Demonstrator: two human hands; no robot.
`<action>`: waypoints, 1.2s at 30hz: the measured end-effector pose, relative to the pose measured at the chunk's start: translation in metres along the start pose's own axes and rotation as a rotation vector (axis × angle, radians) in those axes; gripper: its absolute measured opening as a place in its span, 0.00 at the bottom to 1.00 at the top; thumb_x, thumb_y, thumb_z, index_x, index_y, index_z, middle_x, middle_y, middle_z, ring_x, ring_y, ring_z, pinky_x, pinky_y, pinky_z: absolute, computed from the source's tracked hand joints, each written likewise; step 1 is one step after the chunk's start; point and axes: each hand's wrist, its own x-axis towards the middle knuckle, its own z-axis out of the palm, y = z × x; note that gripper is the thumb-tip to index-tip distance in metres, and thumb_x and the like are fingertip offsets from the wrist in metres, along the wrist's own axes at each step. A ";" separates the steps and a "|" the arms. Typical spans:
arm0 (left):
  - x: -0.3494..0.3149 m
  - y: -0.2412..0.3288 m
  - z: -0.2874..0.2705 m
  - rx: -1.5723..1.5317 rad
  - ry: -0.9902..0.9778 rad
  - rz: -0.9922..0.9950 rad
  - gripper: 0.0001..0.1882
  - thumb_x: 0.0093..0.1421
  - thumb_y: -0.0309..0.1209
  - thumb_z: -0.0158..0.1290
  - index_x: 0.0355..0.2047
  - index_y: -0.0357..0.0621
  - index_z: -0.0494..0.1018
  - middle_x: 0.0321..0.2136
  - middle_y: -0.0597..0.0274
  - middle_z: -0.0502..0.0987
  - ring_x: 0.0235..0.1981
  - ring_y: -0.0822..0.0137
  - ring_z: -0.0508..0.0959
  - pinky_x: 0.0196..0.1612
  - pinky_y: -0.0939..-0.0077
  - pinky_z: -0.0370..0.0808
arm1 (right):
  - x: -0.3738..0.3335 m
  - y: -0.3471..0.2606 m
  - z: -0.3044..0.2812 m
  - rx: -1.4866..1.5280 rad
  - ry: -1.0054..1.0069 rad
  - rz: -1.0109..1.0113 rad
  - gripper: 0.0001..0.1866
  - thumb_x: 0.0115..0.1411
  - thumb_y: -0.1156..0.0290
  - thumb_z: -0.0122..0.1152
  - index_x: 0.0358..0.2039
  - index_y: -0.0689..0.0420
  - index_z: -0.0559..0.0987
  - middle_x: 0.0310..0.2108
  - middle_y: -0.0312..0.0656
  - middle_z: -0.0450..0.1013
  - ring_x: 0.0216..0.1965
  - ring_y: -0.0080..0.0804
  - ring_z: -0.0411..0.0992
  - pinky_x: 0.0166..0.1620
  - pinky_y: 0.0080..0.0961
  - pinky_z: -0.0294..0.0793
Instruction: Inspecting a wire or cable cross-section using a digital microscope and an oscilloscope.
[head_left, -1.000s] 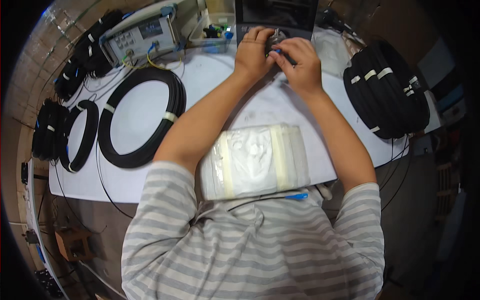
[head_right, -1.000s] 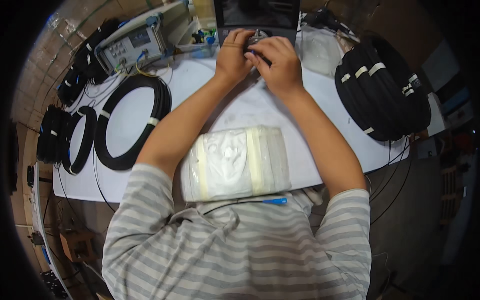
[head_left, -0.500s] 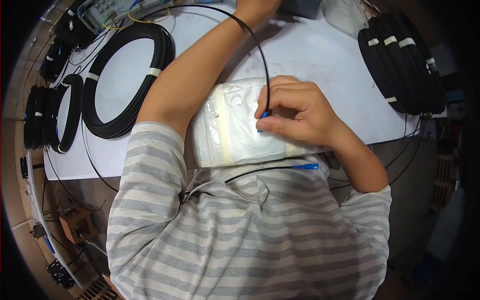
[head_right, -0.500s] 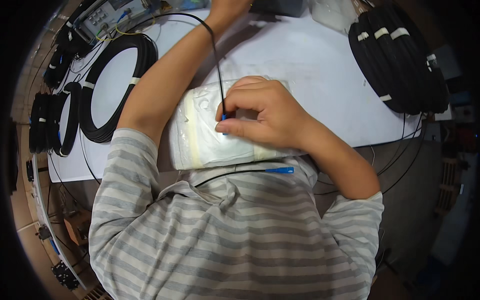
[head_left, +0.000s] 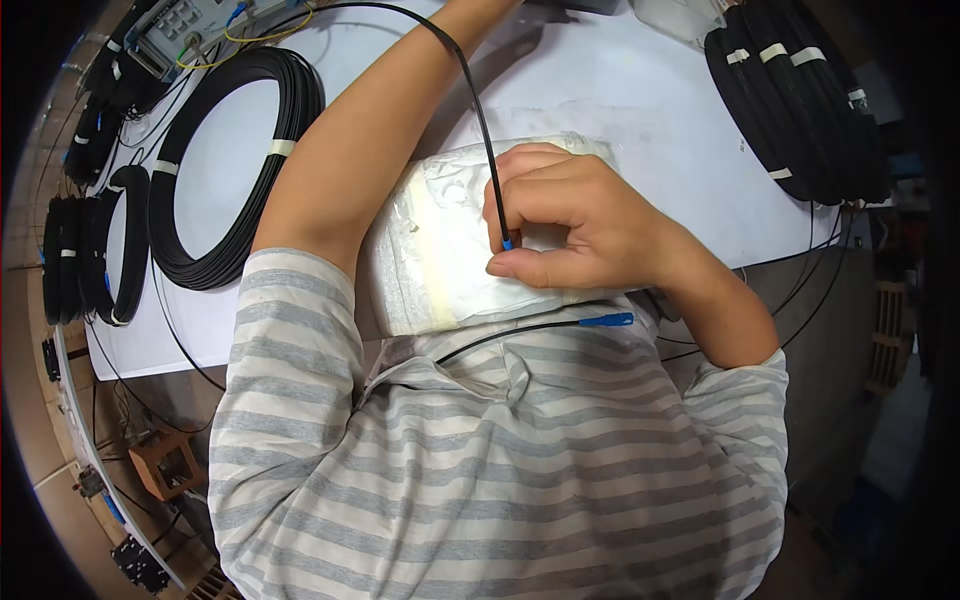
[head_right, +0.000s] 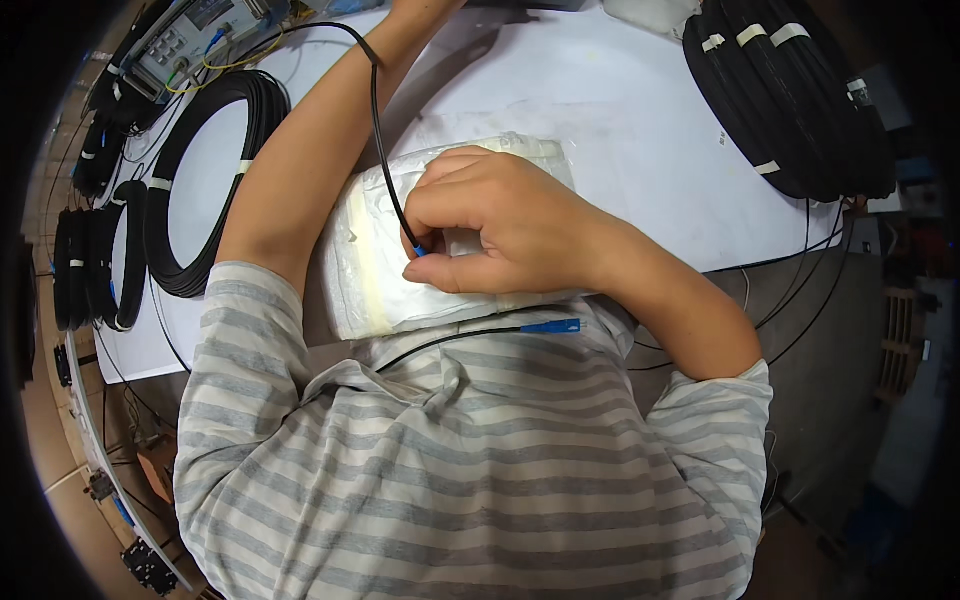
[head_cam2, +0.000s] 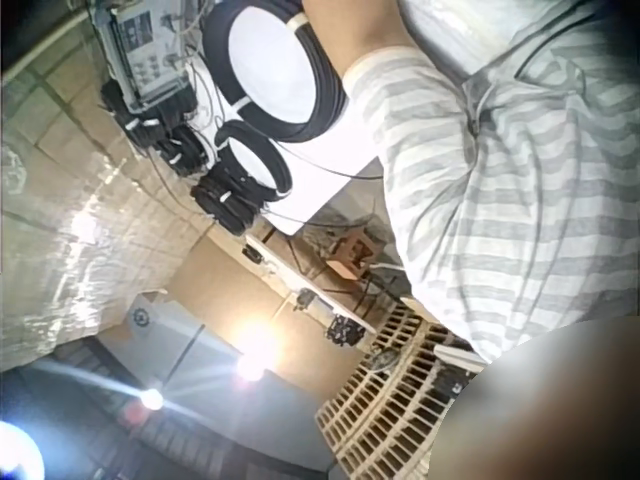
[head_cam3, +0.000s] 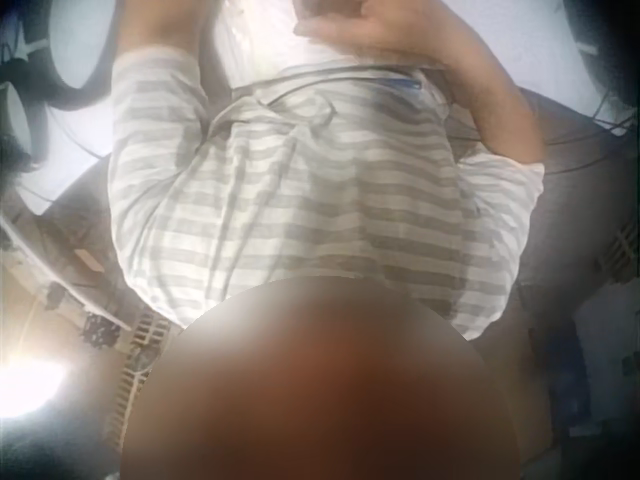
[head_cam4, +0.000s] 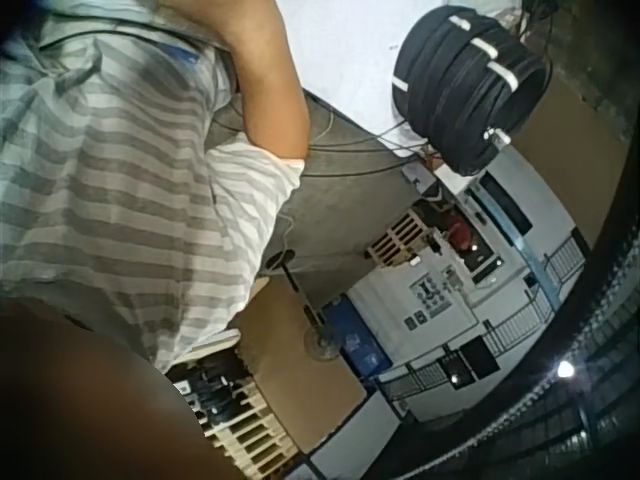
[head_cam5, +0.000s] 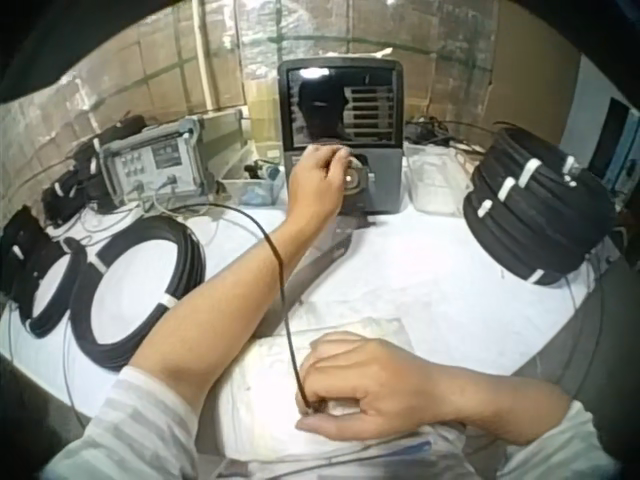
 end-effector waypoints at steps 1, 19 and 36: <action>0.001 0.003 -0.002 0.001 -0.001 -0.002 0.14 0.65 0.38 0.60 0.35 0.38 0.82 0.35 0.51 0.81 0.35 0.54 0.82 0.41 0.64 0.77 | 0.001 -0.002 0.001 0.002 0.000 0.001 0.11 0.55 0.66 0.71 0.28 0.58 0.78 0.26 0.39 0.75 0.32 0.40 0.74 0.46 0.35 0.73; -0.001 -0.025 0.004 0.005 0.098 0.359 0.15 0.69 0.39 0.54 0.40 0.40 0.82 0.36 0.48 0.79 0.41 0.49 0.80 0.44 0.61 0.75 | 0.002 0.002 0.005 0.014 0.006 -0.001 0.10 0.52 0.72 0.75 0.26 0.58 0.79 0.31 0.40 0.77 0.37 0.35 0.75 0.41 0.30 0.73; -0.013 0.003 -0.002 0.029 0.077 0.184 0.15 0.65 0.40 0.60 0.38 0.39 0.82 0.34 0.49 0.79 0.36 0.53 0.81 0.40 0.63 0.76 | 0.000 0.001 0.007 0.012 0.036 0.046 0.08 0.51 0.73 0.75 0.28 0.59 0.81 0.31 0.40 0.77 0.37 0.35 0.76 0.41 0.31 0.75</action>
